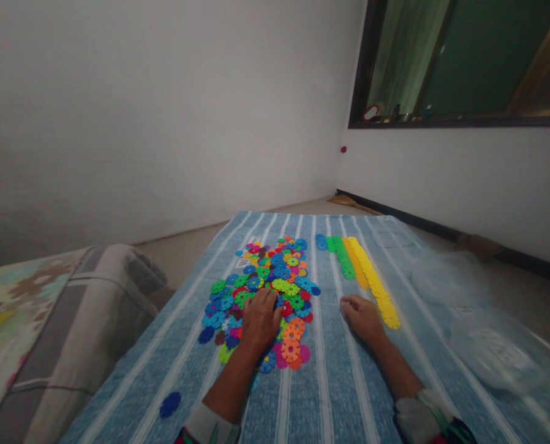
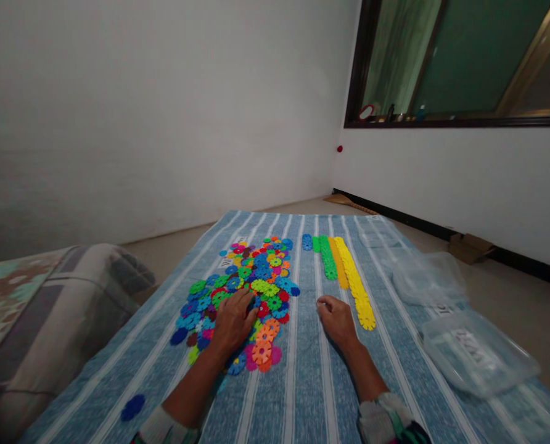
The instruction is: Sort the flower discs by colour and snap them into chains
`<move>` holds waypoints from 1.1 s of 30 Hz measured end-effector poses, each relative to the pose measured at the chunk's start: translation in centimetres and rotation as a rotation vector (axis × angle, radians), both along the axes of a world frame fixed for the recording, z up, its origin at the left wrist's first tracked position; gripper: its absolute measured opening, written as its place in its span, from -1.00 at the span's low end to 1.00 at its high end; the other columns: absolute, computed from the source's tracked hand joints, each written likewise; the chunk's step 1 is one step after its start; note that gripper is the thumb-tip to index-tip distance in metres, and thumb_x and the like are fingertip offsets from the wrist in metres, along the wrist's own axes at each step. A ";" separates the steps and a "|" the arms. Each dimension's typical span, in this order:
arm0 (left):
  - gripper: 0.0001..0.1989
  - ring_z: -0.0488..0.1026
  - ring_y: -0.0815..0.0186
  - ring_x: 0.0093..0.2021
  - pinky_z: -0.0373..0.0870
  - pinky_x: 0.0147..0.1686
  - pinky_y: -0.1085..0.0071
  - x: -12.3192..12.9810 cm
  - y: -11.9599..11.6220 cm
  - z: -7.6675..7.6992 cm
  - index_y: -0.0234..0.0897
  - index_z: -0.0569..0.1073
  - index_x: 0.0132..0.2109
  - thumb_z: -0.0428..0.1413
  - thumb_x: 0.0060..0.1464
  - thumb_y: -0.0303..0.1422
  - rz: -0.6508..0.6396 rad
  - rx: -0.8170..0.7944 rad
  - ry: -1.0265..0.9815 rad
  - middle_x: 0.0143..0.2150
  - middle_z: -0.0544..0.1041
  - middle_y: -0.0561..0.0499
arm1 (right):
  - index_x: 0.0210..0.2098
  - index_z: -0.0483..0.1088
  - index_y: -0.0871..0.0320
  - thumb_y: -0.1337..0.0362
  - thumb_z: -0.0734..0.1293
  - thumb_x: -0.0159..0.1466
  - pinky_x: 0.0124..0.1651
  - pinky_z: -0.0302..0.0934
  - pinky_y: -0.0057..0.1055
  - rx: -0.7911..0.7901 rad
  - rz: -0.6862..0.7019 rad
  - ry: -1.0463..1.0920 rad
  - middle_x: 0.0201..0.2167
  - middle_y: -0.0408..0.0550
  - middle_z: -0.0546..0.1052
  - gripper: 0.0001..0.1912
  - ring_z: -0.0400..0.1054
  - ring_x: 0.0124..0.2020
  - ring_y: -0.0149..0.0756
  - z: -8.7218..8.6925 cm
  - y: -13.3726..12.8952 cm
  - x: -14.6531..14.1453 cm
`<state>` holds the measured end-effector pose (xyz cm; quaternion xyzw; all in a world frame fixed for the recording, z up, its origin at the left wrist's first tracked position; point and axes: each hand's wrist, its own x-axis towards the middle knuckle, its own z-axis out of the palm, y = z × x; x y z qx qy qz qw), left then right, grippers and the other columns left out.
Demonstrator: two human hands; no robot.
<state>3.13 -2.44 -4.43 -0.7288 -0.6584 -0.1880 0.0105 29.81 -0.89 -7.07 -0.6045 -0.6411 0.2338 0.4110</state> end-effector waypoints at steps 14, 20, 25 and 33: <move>-0.75 0.37 0.12 0.11 0.24 0.15 0.14 3.3 5.1 2.5 -0.25 0.50 -0.07 -0.02 0.17 -0.37 -0.039 0.057 -0.001 0.04 0.51 -0.14 | -0.39 0.53 0.12 0.10 0.22 0.17 -0.32 0.21 -0.39 -0.051 0.040 0.074 -0.53 -0.12 0.54 -0.70 0.41 -0.46 -0.24 -0.7 0.1 -0.4; -0.72 0.34 0.07 0.10 0.27 0.08 0.20 6.7 10.0 2.5 -0.30 0.55 -0.12 -0.04 0.17 -0.38 -0.041 -0.095 0.109 0.00 0.49 -0.19 | -0.39 0.53 0.11 0.10 0.22 0.16 -0.34 0.21 -0.39 -0.057 0.037 0.073 -0.57 -0.11 0.53 -0.69 0.41 -0.48 -0.23 -0.7 0.2 -0.5; -0.71 0.29 -0.05 0.16 0.31 0.01 0.10 7.6 11.6 2.1 -0.32 0.56 -0.10 -0.01 0.11 -0.41 0.018 -0.197 0.143 0.06 0.45 -0.28 | -0.35 0.53 0.11 0.11 0.21 0.18 -0.27 0.23 -0.37 -0.072 0.047 0.057 -0.51 -0.09 0.57 -0.70 0.44 -0.43 -0.21 -1.0 0.3 -0.5; -0.67 0.31 -0.07 0.16 0.28 0.05 0.04 7.7 12.0 1.6 -0.37 0.52 -0.03 0.01 0.08 -0.43 0.067 -0.217 0.123 0.07 0.43 -0.32 | -0.34 0.54 0.11 0.10 0.20 0.20 -0.25 0.24 -0.35 -0.091 0.048 0.028 -0.46 -0.06 0.60 -0.68 0.46 -0.41 -0.19 -1.2 0.3 -0.3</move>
